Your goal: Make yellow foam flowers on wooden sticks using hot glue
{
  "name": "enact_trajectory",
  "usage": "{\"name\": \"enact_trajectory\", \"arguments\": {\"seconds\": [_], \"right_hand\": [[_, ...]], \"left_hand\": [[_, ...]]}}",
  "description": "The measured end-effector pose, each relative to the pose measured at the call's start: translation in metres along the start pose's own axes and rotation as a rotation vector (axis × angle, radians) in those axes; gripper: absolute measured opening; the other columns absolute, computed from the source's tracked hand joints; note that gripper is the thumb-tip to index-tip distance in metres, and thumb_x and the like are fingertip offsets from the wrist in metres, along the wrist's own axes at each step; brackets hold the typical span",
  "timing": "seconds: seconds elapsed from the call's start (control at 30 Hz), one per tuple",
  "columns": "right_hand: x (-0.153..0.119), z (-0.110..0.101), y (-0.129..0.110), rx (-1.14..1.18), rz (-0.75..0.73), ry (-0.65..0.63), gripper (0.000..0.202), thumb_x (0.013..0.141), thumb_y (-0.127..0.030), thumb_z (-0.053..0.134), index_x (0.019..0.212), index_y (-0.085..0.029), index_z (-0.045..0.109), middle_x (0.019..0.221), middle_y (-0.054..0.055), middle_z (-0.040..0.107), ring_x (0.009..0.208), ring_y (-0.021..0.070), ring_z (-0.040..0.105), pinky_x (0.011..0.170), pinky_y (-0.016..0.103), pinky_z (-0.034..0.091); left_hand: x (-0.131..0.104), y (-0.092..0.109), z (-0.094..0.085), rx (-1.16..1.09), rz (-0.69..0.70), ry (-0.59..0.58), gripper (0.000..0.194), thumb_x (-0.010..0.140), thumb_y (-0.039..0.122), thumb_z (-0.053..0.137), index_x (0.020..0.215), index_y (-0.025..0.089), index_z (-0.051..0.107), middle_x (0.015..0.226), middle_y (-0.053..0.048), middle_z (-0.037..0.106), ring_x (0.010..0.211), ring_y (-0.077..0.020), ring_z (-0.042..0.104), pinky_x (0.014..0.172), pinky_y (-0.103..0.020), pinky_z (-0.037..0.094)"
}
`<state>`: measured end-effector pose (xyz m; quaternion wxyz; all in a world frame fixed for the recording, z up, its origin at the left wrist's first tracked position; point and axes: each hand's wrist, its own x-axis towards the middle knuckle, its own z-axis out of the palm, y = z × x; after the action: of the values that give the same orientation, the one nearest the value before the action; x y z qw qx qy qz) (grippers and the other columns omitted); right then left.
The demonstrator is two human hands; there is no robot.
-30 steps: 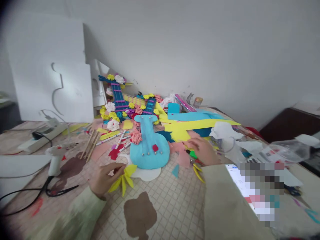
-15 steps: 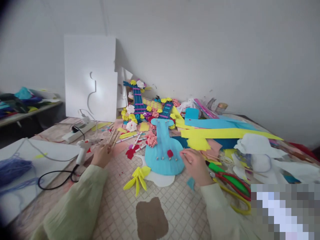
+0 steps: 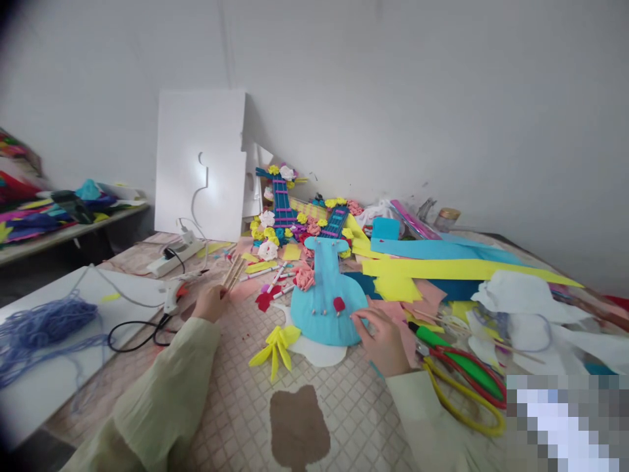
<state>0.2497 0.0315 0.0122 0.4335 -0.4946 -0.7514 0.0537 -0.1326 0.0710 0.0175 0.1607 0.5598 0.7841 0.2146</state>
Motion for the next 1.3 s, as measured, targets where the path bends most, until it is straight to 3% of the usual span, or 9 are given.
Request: {"name": "enact_trajectory", "arguments": {"seconds": [0.13, 0.23, 0.3, 0.53, 0.63, 0.7, 0.83, 1.1, 1.3], "right_hand": [[-0.003, 0.002, -0.001, 0.035, 0.007, -0.004, 0.016, 0.078, -0.028, 0.05, 0.075, -0.018, 0.062, 0.079, 0.007, 0.066, 0.079, 0.0209, 0.061, 0.073, 0.035, 0.048], [-0.005, 0.004, -0.002, 0.071, 0.015, -0.007, 0.015, 0.078, -0.027, 0.051, 0.075, -0.018, 0.063, 0.078, 0.007, 0.066, 0.078, 0.0213, 0.06, 0.073, 0.036, 0.048], [-0.005, 0.005, -0.001, 0.102, 0.021, -0.008, 0.014, 0.077, -0.027, 0.052, 0.074, -0.018, 0.062, 0.077, 0.007, 0.066, 0.077, 0.0216, 0.06, 0.073, 0.037, 0.047], [-0.005, 0.006, -0.018, 0.242, 0.074, -0.041, 0.017, 0.078, -0.031, 0.052, 0.075, -0.018, 0.062, 0.078, 0.009, 0.065, 0.077, 0.0218, 0.059, 0.07, 0.036, 0.047], [-0.005, 0.008, -0.05, 0.357, 0.117, -0.122, 0.022, 0.083, -0.032, 0.046, 0.095, -0.021, 0.061, 0.092, 0.006, 0.065, 0.08, 0.0172, 0.06, 0.068, 0.03, 0.049], [-0.004, 0.01, -0.074, 0.73, 0.228, -0.255, 0.029, 0.083, -0.033, 0.047, 0.108, -0.022, 0.055, 0.097, 0.007, 0.063, 0.069, 0.0141, 0.059, 0.062, 0.028, 0.048], [-0.002, 0.017, -0.103, 1.11, 0.352, -0.263, 0.022, 0.079, -0.033, 0.054, 0.097, -0.02, 0.059, 0.089, 0.005, 0.063, 0.054, 0.0089, 0.053, 0.053, 0.026, 0.044], [0.001, 0.012, -0.096, 1.368, 0.503, -0.068, 0.012, 0.074, -0.031, 0.061, 0.079, -0.02, 0.064, 0.073, 0.0, 0.062, 0.053, 0.0067, 0.051, 0.053, 0.022, 0.041], [-0.004, 0.002, -0.102, 1.254, 0.498, -0.031, 0.014, 0.077, -0.032, 0.058, 0.078, -0.019, 0.062, 0.066, -0.001, 0.056, 0.054, 0.0062, 0.046, 0.052, 0.02, 0.039]], "left_hand": [[-0.012, 0.006, -0.004, -0.202, 0.057, -0.069, 0.029, 0.083, 0.028, 0.049, 0.108, 0.013, 0.05, 0.107, -0.008, 0.054, 0.091, -0.0191, 0.056, 0.075, -0.038, 0.048], [-0.027, 0.015, -0.007, -0.394, 0.133, -0.169, 0.024, 0.084, 0.031, 0.045, 0.095, 0.01, 0.053, 0.078, -0.003, 0.056, 0.066, -0.0119, 0.055, 0.059, -0.027, 0.047], [-0.039, 0.023, -0.012, -0.52, 0.179, -0.232, 0.028, 0.083, 0.037, 0.043, 0.084, 0.011, 0.053, 0.061, 0.002, 0.047, 0.052, -0.0077, 0.045, 0.048, -0.02, 0.039], [-0.09, 0.055, -0.022, -0.812, 0.281, -0.425, 0.038, 0.07, 0.052, 0.053, 0.073, 0.014, 0.047, 0.067, 0.0, 0.048, 0.051, -0.0056, 0.036, 0.046, -0.019, 0.029], [-0.116, 0.07, -0.01, -0.841, 0.304, -0.513, 0.034, 0.07, 0.047, 0.056, 0.078, 0.014, 0.049, 0.066, 0.001, 0.049, 0.053, -0.0069, 0.038, 0.049, -0.02, 0.031], [-0.131, 0.079, 0.0, -0.812, 0.344, -0.57, 0.029, 0.073, 0.042, 0.055, 0.079, 0.014, 0.052, 0.065, 0.001, 0.048, 0.056, -0.008, 0.039, 0.051, -0.02, 0.031], [-0.148, 0.086, 0.012, -0.716, 0.437, -0.6, 0.019, 0.078, 0.033, 0.052, 0.077, 0.014, 0.055, 0.066, 0.0, 0.049, 0.059, -0.009, 0.04, 0.053, -0.021, 0.03], [-0.155, 0.079, 0.014, -0.777, 0.397, -0.648, 0.022, 0.078, 0.035, 0.05, 0.081, 0.013, 0.056, 0.068, -0.002, 0.054, 0.064, -0.0114, 0.046, 0.058, -0.023, 0.035], [-0.16, 0.071, 0.007, -0.715, 0.41, -0.588, 0.026, 0.08, 0.036, 0.047, 0.085, 0.014, 0.059, 0.074, -0.005, 0.059, 0.066, -0.0131, 0.05, 0.057, -0.024, 0.039]]}}
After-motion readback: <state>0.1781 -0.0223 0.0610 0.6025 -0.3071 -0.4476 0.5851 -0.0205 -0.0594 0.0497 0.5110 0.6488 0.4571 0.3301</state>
